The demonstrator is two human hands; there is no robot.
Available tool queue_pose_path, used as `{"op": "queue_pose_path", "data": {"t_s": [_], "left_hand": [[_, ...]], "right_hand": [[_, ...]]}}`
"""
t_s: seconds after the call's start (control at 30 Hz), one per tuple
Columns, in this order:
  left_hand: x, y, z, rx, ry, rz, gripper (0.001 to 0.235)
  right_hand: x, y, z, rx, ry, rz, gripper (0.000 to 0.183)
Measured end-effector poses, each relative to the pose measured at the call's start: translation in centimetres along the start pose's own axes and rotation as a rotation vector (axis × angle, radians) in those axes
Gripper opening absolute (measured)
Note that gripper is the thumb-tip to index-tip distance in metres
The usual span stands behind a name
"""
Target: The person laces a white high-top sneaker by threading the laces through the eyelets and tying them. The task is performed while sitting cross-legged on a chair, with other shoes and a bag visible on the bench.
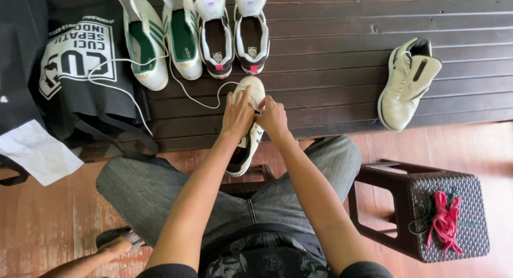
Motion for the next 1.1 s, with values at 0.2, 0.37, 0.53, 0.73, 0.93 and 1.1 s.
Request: {"op": "queue_pose_path", "data": {"t_s": [0.2, 0.37, 0.53, 0.73, 0.93, 1.1], "left_hand": [[2.0, 2.6, -0.4, 0.299, 0.172, -0.099, 0.009], [3.1, 9.9, -3.7, 0.348, 0.304, -0.279, 0.012], [1.8, 16.5, -9.9, 0.436, 0.286, -0.662, 0.016], [-5.2, 21.5, -15.2, 0.713, 0.030, -1.315, 0.014], [-10.1, 27.9, -13.9, 0.708, -0.334, -1.633, 0.013], [-4.7, 22.2, -11.5, 0.897, 0.026, -0.847, 0.054]], "right_hand": [[0.9, -0.8, -1.0, -0.053, 0.039, 0.116, 0.017], [1.2, -1.0, -0.9, -0.084, 0.062, 0.122, 0.015], [0.1, -1.8, 0.2, -0.139, 0.103, 0.157, 0.013], [1.3, -1.2, -0.5, -0.148, 0.253, 0.210, 0.010], [1.2, -0.5, -0.8, -0.059, 0.181, 0.238, 0.009], [2.5, 0.9, -2.0, 0.072, 0.203, 0.172, 0.031]]}}
Point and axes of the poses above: each hand's wrist, its own z-axis towards the middle knuckle, its own y-axis out of the back of the hand, x = y × z, the point moved 9 cm from there along z, towards the middle knuckle, and after that the axes turned 2 degrees about -x, right-handed, at the moved point
